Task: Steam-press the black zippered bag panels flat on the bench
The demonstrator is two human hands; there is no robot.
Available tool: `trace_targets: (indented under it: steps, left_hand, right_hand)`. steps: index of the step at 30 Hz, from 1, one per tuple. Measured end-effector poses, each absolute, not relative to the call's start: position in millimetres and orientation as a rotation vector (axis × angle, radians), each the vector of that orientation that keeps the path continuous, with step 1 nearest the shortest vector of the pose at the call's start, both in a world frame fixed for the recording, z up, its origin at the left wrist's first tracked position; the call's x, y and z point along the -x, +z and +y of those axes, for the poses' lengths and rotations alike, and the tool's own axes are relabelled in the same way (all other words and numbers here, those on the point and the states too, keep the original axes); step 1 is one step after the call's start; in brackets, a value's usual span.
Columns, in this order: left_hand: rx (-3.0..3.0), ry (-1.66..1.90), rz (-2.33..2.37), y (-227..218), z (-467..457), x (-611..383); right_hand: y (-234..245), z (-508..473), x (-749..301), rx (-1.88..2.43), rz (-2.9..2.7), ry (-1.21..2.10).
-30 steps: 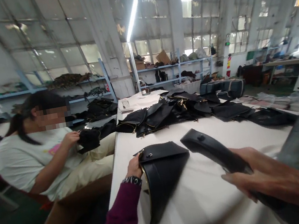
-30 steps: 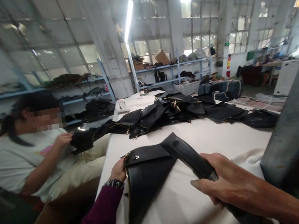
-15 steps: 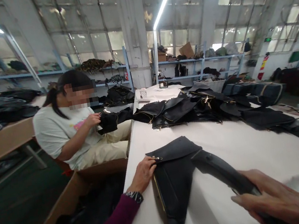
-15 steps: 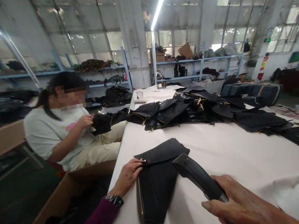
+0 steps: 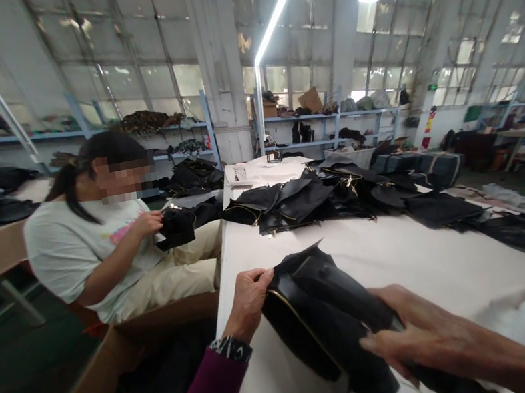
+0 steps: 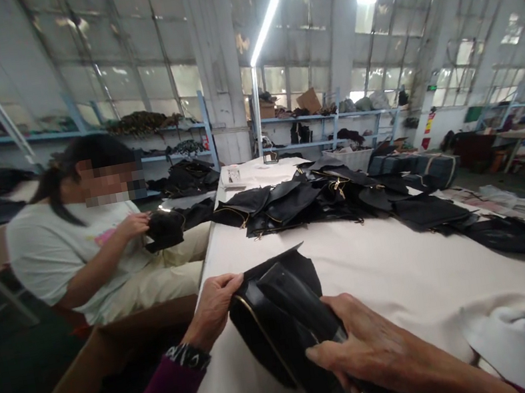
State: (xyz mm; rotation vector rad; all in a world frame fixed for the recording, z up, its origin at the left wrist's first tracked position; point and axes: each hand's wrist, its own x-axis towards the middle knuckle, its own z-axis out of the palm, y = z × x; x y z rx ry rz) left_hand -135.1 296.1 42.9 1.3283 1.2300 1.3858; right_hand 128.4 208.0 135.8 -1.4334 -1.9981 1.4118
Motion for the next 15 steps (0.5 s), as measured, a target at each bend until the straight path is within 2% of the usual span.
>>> trace_targets:
  steps: [8,15]
  left_hand:
    - [-0.862,1.386,0.822,47.7,257.8,101.7]
    - [-0.693,1.433,0.736,43.3,262.5,98.7]
  right_hand:
    - [138.2,227.4,-99.6,1.173,-2.081,1.374]
    - [148.8,200.7,-117.4,1.278,-2.093,1.28]
